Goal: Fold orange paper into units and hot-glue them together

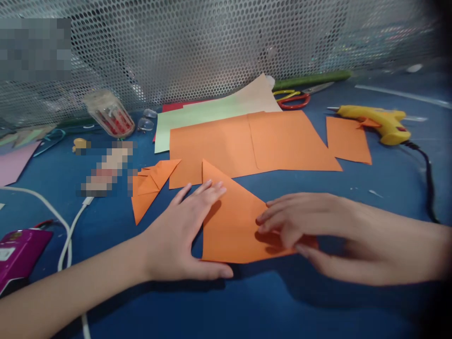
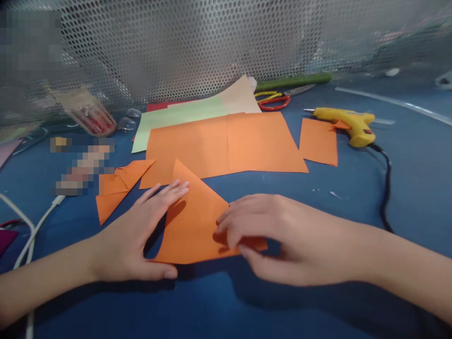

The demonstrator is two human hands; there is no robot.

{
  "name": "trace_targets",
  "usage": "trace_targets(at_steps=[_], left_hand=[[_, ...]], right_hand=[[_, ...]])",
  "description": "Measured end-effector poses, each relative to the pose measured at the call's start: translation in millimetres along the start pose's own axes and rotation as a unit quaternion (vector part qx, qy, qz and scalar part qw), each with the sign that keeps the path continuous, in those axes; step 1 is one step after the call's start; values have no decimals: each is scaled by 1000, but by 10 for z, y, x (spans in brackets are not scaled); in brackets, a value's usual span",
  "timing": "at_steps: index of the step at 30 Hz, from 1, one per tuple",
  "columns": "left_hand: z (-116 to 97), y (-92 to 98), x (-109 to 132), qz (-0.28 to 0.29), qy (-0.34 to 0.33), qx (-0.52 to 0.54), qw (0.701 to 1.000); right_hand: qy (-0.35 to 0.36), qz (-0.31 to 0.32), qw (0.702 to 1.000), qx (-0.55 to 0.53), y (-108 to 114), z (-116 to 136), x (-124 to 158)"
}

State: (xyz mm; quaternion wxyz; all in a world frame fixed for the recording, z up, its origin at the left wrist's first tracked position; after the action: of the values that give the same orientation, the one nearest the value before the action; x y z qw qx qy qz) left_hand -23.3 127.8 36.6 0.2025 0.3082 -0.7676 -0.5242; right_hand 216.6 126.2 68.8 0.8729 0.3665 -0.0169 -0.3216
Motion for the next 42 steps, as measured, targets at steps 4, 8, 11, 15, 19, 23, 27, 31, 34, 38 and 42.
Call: trace_targets(at_steps=[4,8,11,15,19,23,27,31,34,38,42], left_hand=[[16,25,-101,1,2,-10,1000],[12,63,-137,-43,48,-8,998],[15,60,-129,-59,66,-12,996],[55,63,-78,-88,83,-8,993],[115,49,-17,-108,124,13,986],[98,49,-25,-107,111,0,988],[46,5,-84,-50,75,-75,993],[37,-18,-106,-33,79,-95,992],[44,-29,-104,-35,77,-95,992],[74,-79,-110,-29,68,-113,991],[47,-83,-136,-39,55,-137,988]], right_hand=[[-71,-84,994,-3,123,-185,12],[-93,-121,988,24,97,-382,39],[-86,-139,986,36,49,-446,50],[-79,-149,985,46,51,-423,53],[-60,-117,991,19,118,-385,14],[-72,-55,995,-40,142,-420,-36],[-91,-65,992,-60,138,-483,-53],[-64,-81,994,-35,103,-508,-52],[-28,-88,996,0,83,-494,-37],[35,-80,994,72,52,-416,-22],[99,-67,982,143,23,-309,-12]])
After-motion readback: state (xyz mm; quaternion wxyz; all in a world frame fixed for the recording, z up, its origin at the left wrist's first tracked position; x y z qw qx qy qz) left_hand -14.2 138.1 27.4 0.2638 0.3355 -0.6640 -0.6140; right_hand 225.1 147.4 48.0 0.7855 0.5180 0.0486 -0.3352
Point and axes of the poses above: each hand's wrist, its own x-axis away from the middle knuckle, its own y-axis out of the back of the hand, z = x × y, the point moved 6 cm from there along -x, towards the middle knuckle, and after that the axes turned 9 degrees about -x, right-handed, at the moved point
